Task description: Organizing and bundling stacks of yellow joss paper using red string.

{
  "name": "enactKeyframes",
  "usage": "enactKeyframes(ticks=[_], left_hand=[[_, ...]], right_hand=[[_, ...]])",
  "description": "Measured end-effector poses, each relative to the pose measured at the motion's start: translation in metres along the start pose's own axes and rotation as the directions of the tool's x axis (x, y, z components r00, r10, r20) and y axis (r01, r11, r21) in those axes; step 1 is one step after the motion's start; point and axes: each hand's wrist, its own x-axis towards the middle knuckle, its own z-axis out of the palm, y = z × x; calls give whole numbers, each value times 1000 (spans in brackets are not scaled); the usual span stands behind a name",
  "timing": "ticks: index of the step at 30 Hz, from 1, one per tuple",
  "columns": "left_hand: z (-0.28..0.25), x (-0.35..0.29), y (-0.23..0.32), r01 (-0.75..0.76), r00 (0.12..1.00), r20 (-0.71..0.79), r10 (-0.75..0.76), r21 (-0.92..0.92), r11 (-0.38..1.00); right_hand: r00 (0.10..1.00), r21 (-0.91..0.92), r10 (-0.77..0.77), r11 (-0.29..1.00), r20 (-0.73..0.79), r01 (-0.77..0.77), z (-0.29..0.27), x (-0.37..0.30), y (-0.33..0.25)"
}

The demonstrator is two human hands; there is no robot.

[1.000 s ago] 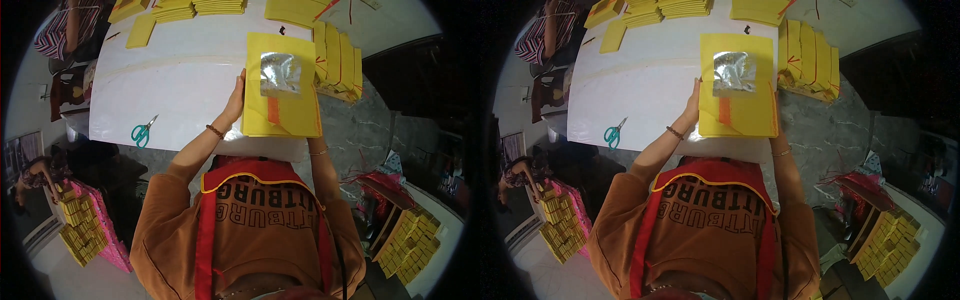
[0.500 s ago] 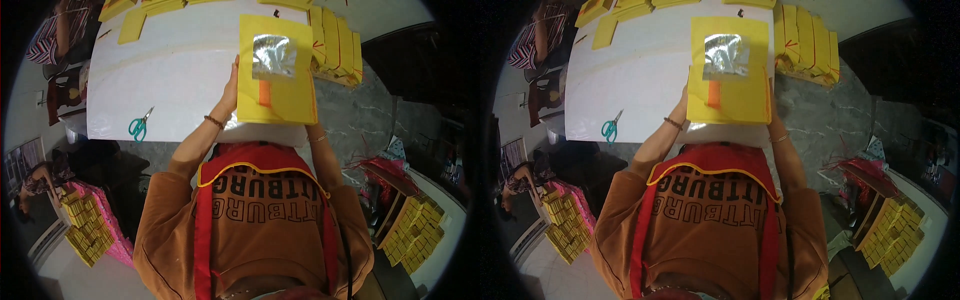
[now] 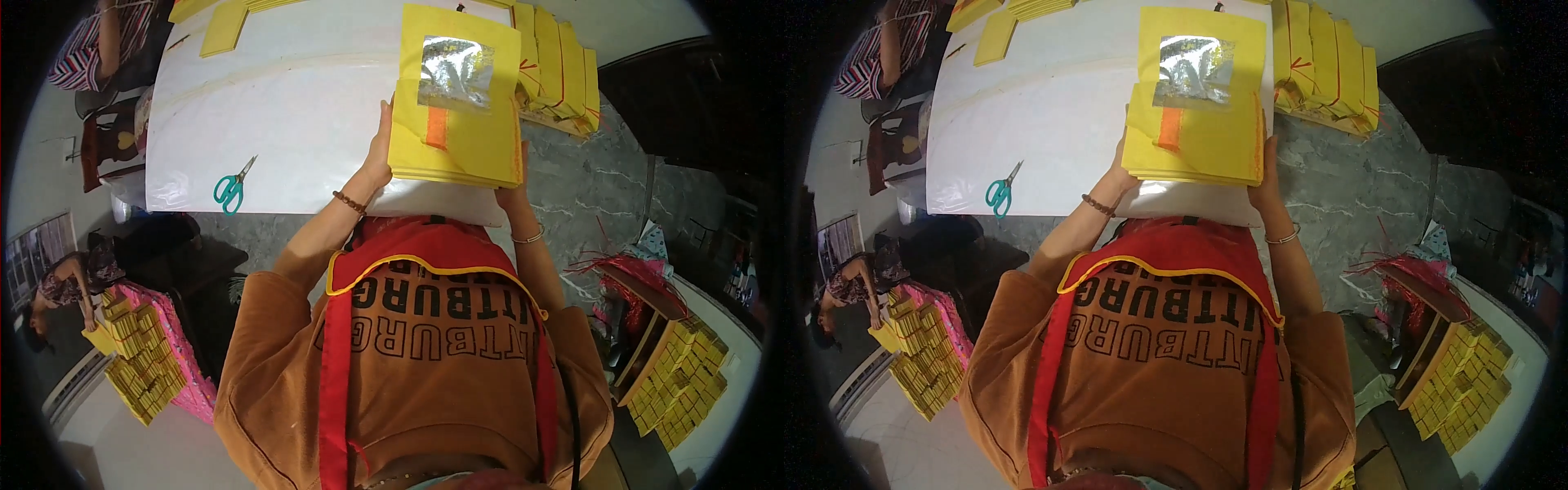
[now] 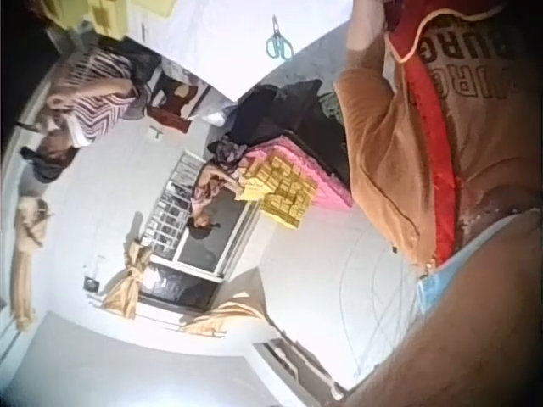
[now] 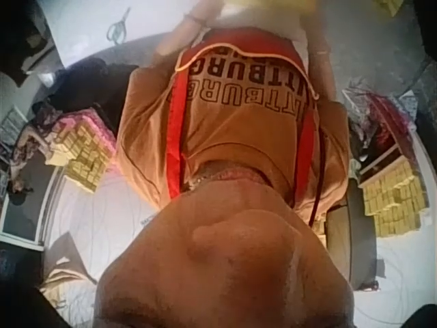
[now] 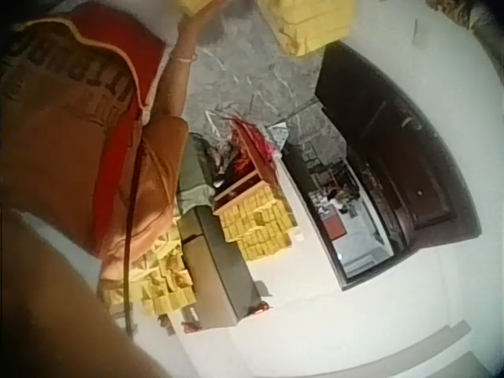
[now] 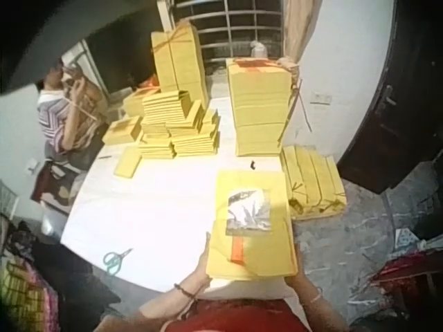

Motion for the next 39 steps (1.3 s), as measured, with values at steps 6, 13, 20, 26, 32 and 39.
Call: enactKeyframes(ticks=[6, 13, 20, 26, 32, 39], left_hand=[[45, -29, 18, 6, 992, -127, 5, 86, 996], [41, -2, 53, -265, 939, -140, 315, 294, 918], [112, 56, 128, -487, 569, 800, 192, 515, -705], [116, 88, 108, -435, 715, 694, 86, 537, -723], [103, 97, 100, -422, 610, 773, 174, 503, -754], [114, 103, 110, -460, 673, 733, 97, 518, -721]], right_hand=[[965, -496, -263, 836, 17, 237, -13, -15, 41], [998, 204, -58, 978, 23, 52, -9, 34, -74], [712, -571, -328, 434, 620, 697, 18, 42, -174], [592, -486, -212, 396, 777, 779, 31, 31, -169], [580, -466, -193, 424, 791, 777, 27, 34, -167], [592, -472, -173, 448, 787, 759, 28, 32, -168]])
